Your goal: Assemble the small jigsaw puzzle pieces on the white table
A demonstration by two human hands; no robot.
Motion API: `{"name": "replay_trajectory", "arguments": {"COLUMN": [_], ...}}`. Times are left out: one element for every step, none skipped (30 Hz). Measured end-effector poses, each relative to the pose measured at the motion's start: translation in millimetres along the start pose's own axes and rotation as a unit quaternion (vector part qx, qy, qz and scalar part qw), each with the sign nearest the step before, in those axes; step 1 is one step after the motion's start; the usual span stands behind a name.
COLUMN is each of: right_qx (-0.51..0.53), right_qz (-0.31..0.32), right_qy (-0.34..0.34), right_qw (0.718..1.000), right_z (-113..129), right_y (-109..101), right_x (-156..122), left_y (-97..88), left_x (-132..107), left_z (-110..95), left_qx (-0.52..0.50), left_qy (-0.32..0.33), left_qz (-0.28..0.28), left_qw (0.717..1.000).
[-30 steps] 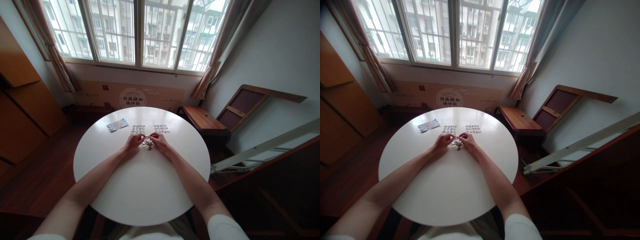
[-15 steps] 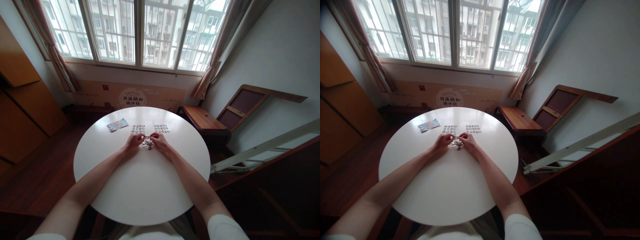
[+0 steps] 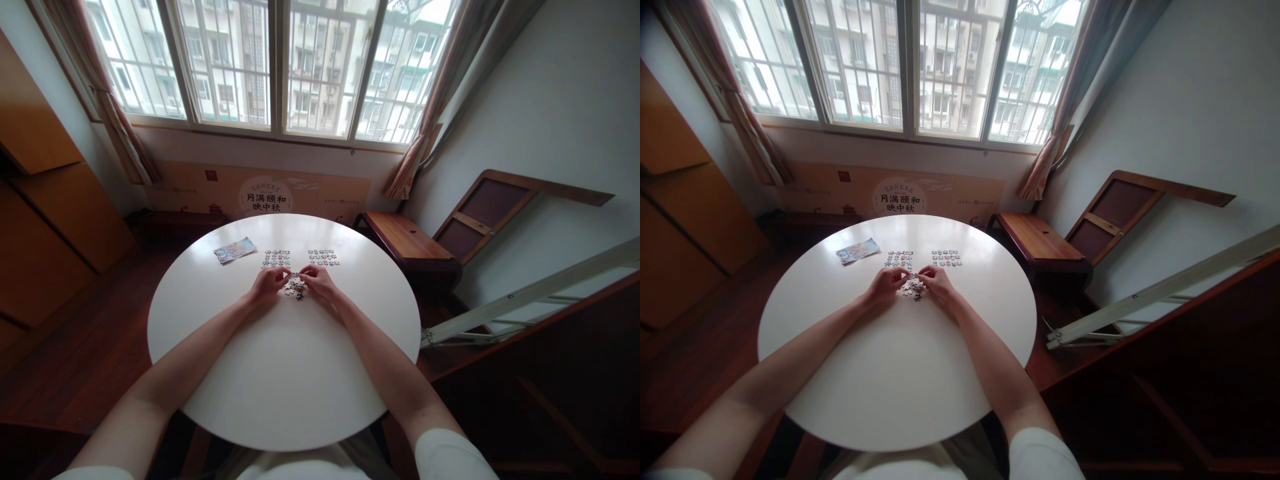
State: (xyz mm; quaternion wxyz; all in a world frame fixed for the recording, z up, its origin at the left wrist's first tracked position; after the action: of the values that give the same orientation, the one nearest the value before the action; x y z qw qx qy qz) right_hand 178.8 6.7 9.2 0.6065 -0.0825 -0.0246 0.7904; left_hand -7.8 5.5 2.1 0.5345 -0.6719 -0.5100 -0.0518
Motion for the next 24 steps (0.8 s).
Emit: {"name": "replay_trajectory", "arguments": {"right_qx": [0.000,0.000,0.001,0.001,0.002,0.002,0.002,0.002,0.003,0.003,0.004,0.003,0.003,0.003,0.002,0.001,0.002,0.002,0.002,0.001,0.001,0.000,0.000,0.000], "right_qz": [0.001,0.001,0.002,0.003,0.003,0.002,0.001,0.000,0.000,0.000,0.001,0.002,0.002,0.001,0.001,0.001,0.001,0.001,0.001,0.001,0.000,-0.001,0.000,0.000], "right_qy": [0.000,-0.001,-0.001,-0.001,0.000,0.001,0.001,0.001,0.000,-0.001,-0.002,-0.002,-0.001,0.000,0.002,0.003,0.004,0.004,0.005,0.005,0.006,0.007,0.007,0.007], "right_qw": [1.000,1.000,1.000,1.000,1.000,1.000,1.000,1.000,1.000,1.000,1.000,1.000,1.000,1.000,1.000,1.000,1.000,1.000,1.000,1.000,1.000,1.000,1.000,1.000], "right_z": [0.2,0.5,0.8,1.1,1.4,1.6,1.7,1.7,1.7,1.7,1.7,1.8,1.9,2.0,2.2,2.4,2.6,2.7,2.8,2.9,3.0,3.1,3.2,3.3], "right_y": [0.0,0.0,0.1,0.2,0.3,0.4,0.5,0.6,0.6,0.6,0.5,0.5,0.4,0.4,0.4,0.4,0.4,0.4,0.5,0.5,0.5,0.6,0.6,0.6], "right_x": [-0.1,-0.3,-0.6,-0.8,-1.0,-1.2,-1.3,-1.4,-1.4,-1.4,-1.4,-1.5,-1.6,-1.7,-1.9,-2.1,-2.2,-2.4,-2.5,-2.7,-2.8,-2.9,-3.0,-3.2], "left_y": [0.1,0.1,0.2,0.2,0.2,0.1,0.0,-0.1,-0.3,-0.5,-0.6,-0.8,-0.8,-0.9,-0.8,-0.7,-0.6,-0.5,-0.4,-0.3,-0.3,-0.3,-0.4,-0.4], "left_x": [-0.1,-0.1,-0.1,-0.1,0.1,0.2,0.5,0.7,0.9,1.1,1.2,1.3,1.3,1.2,1.2,1.1,1.0,1.0,0.9,0.9,0.8,0.8,0.8,0.8], "left_z": [0.1,0.3,0.4,0.5,0.6,0.5,0.4,0.2,0.0,-0.2,-0.5,-0.6,-0.7,-0.8,-0.8,-0.7,-0.6,-0.4,-0.2,-0.1,0.0,0.0,-0.1,-0.3], "left_qx": [0.001,0.002,0.003,0.004,0.005,0.004,0.004,0.003,0.002,0.001,0.001,0.000,0.000,0.000,0.001,0.001,0.001,0.002,0.002,0.003,0.003,0.003,0.003,0.003], "left_qy": [0.000,-0.001,-0.001,-0.002,-0.001,-0.001,0.000,0.000,0.000,0.000,0.000,-0.001,-0.001,-0.002,-0.002,-0.003,-0.003,-0.004,-0.004,-0.005,-0.006,-0.006,-0.007,-0.008], "left_qz": [0.000,-0.001,-0.001,-0.002,-0.002,0.000,0.002,0.004,0.006,0.007,0.007,0.007,0.007,0.006,0.007,0.007,0.008,0.008,0.009,0.010,0.010,0.010,0.009,0.010], "left_qw": [1.000,1.000,1.000,1.000,1.000,1.000,1.000,1.000,1.000,1.000,1.000,1.000,1.000,1.000,1.000,1.000,1.000,1.000,1.000,1.000,1.000,1.000,1.000,1.000]}}
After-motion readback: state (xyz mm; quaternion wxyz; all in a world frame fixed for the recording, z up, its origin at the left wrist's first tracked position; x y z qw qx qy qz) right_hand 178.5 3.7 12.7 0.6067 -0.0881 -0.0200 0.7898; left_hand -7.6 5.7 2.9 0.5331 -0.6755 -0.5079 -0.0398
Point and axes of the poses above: each hand's wrist, its own x-axis towards the middle knuckle, its own y-axis out of the palm, z = x × y, the point moved 1 cm from there along x, towards the middle knuckle, and after that the axes turned 15 degrees about y, right-handed, at the moved point
